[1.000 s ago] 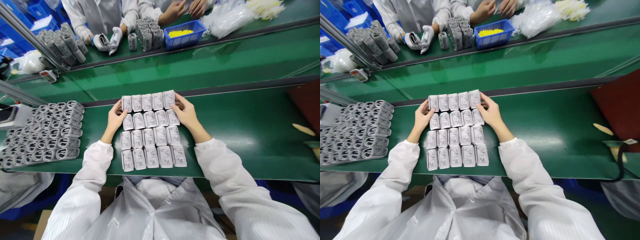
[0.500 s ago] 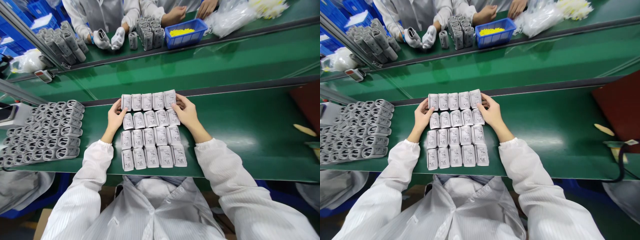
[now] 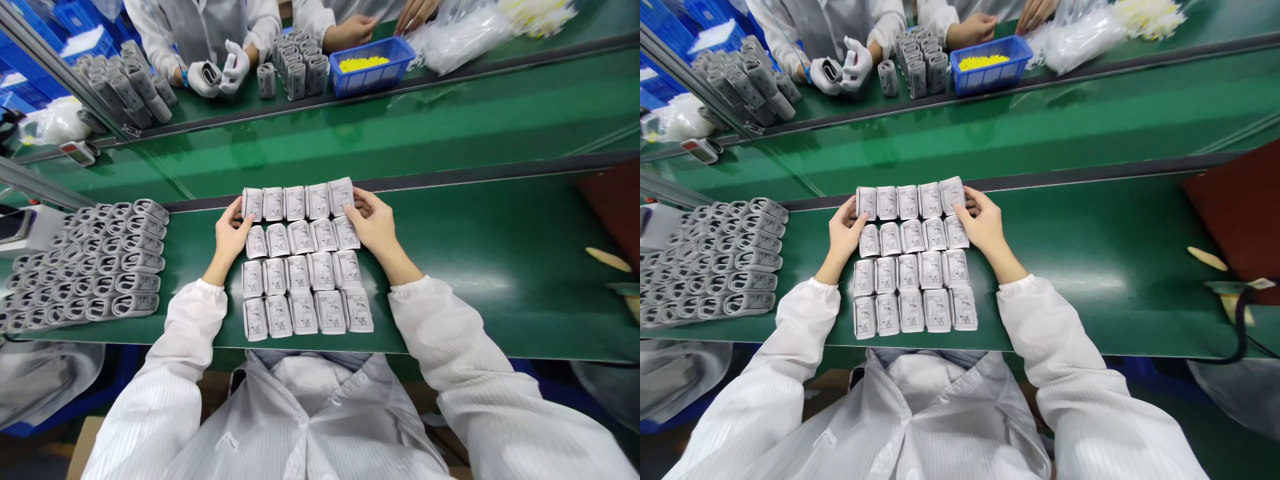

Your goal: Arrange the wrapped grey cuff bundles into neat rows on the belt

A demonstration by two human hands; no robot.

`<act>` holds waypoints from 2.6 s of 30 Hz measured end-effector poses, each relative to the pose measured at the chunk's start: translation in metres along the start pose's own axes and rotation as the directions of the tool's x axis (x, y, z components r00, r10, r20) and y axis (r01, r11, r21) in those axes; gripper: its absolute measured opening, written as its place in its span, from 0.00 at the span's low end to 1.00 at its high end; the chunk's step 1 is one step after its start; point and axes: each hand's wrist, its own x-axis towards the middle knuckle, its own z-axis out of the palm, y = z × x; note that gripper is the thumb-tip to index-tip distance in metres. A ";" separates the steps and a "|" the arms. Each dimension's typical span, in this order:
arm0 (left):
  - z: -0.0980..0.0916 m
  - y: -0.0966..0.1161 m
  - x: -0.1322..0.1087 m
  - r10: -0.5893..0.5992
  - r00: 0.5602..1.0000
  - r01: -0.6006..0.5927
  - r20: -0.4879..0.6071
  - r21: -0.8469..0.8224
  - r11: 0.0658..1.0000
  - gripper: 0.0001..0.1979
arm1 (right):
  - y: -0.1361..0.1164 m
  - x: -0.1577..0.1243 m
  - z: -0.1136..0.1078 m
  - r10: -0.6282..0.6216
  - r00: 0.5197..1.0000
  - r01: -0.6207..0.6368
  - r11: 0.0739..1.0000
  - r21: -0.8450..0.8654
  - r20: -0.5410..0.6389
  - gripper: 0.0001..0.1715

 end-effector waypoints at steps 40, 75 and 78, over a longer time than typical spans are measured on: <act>0.000 0.001 0.000 0.024 0.999 -0.025 0.025 0.007 1.000 0.40 | 0.002 0.001 -0.001 0.006 1.000 -0.005 1.000 -0.012 0.009 0.47; 0.000 -0.007 0.001 0.033 0.999 -0.033 0.018 0.001 0.999 0.39 | 0.004 0.001 0.000 0.003 1.000 -0.003 1.000 0.013 0.016 0.51; -0.001 -0.008 0.001 0.031 0.999 -0.031 0.022 0.011 0.999 0.39 | 0.005 0.001 0.000 -0.008 1.000 0.008 1.000 0.007 0.020 0.49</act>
